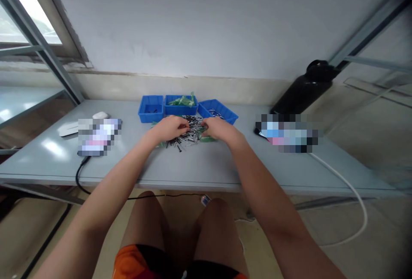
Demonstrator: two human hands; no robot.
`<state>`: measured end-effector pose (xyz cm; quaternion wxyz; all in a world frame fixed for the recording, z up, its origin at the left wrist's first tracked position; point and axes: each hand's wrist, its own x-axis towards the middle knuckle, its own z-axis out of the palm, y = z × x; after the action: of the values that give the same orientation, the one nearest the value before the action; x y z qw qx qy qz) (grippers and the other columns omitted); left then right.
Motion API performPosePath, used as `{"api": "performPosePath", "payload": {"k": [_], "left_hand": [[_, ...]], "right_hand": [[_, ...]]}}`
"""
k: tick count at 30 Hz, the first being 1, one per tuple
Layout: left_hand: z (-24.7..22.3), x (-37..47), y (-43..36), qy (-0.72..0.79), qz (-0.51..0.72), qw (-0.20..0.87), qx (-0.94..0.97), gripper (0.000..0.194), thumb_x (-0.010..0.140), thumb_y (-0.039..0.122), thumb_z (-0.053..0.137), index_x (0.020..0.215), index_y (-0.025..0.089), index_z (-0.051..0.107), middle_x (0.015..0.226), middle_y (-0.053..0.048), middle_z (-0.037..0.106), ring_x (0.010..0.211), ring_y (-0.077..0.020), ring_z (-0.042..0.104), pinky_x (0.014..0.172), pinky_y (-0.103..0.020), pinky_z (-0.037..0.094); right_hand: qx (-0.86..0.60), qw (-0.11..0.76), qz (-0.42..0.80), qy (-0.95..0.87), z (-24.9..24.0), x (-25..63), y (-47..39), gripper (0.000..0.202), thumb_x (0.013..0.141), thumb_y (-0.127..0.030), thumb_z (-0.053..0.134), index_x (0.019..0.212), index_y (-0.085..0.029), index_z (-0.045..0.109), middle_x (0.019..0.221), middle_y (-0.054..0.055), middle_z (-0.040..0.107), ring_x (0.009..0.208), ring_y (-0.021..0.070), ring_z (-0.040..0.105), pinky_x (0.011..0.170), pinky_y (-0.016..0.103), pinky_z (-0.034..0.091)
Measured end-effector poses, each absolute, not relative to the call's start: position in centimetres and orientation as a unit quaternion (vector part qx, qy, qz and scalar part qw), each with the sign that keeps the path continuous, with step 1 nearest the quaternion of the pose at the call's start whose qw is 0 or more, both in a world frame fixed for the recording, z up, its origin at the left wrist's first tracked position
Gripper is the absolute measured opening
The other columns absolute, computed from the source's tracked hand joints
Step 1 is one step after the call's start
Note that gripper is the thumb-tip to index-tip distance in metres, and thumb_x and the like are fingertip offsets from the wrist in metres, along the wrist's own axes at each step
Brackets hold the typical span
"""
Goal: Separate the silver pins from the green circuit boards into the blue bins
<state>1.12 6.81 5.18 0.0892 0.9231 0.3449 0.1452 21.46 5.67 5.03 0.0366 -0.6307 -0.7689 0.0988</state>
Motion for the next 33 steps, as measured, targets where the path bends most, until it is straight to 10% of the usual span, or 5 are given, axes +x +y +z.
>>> {"api": "performPosePath", "payload": {"k": [12, 20, 33], "left_hand": [[5.6, 0.5, 7.0, 0.42, 0.229, 0.1, 0.872, 0.03, 0.089, 0.035, 0.049, 0.083, 0.016, 0.07, 0.076, -0.005, 0.069, 0.066, -0.0155, 0.058, 0.06, -0.026, 0.036], [5.6, 0.7, 7.1, 0.405, 0.296, 0.113, 0.858, 0.021, 0.085, 0.028, 0.053, 0.088, 0.015, 0.07, 0.083, -0.005, 0.07, 0.071, -0.0149, 0.058, 0.068, -0.026, 0.041], [5.6, 0.5, 7.4, 0.413, 0.383, 0.12, 0.817, 0.02, 0.088, 0.026, 0.051, 0.087, 0.014, 0.067, 0.083, -0.005, 0.069, 0.071, -0.0136, 0.057, 0.07, -0.025, 0.043]], "right_hand": [[-0.499, 0.315, 0.089, -0.802, 6.1, 20.5, 5.6, 0.021, 0.087, -0.019, 0.05, 0.098, -0.019, 0.067, 0.099, 0.007, 0.065, 0.087, 0.0177, 0.059, 0.079, 0.029, 0.043], [-0.488, 0.468, 0.29, -0.678, 4.6, 19.5, 6.8, 0.011, 0.084, -0.024, 0.054, 0.09, -0.018, 0.061, 0.082, 0.003, 0.065, 0.073, 0.015, 0.064, 0.07, 0.03, 0.052], [-0.5, 0.393, 0.208, -0.744, 4.5, 19.8, 6.9, 0.02, 0.074, -0.029, 0.066, 0.089, -0.017, 0.064, 0.074, 0.001, 0.063, 0.07, 0.0146, 0.057, 0.07, 0.028, 0.045]]}}
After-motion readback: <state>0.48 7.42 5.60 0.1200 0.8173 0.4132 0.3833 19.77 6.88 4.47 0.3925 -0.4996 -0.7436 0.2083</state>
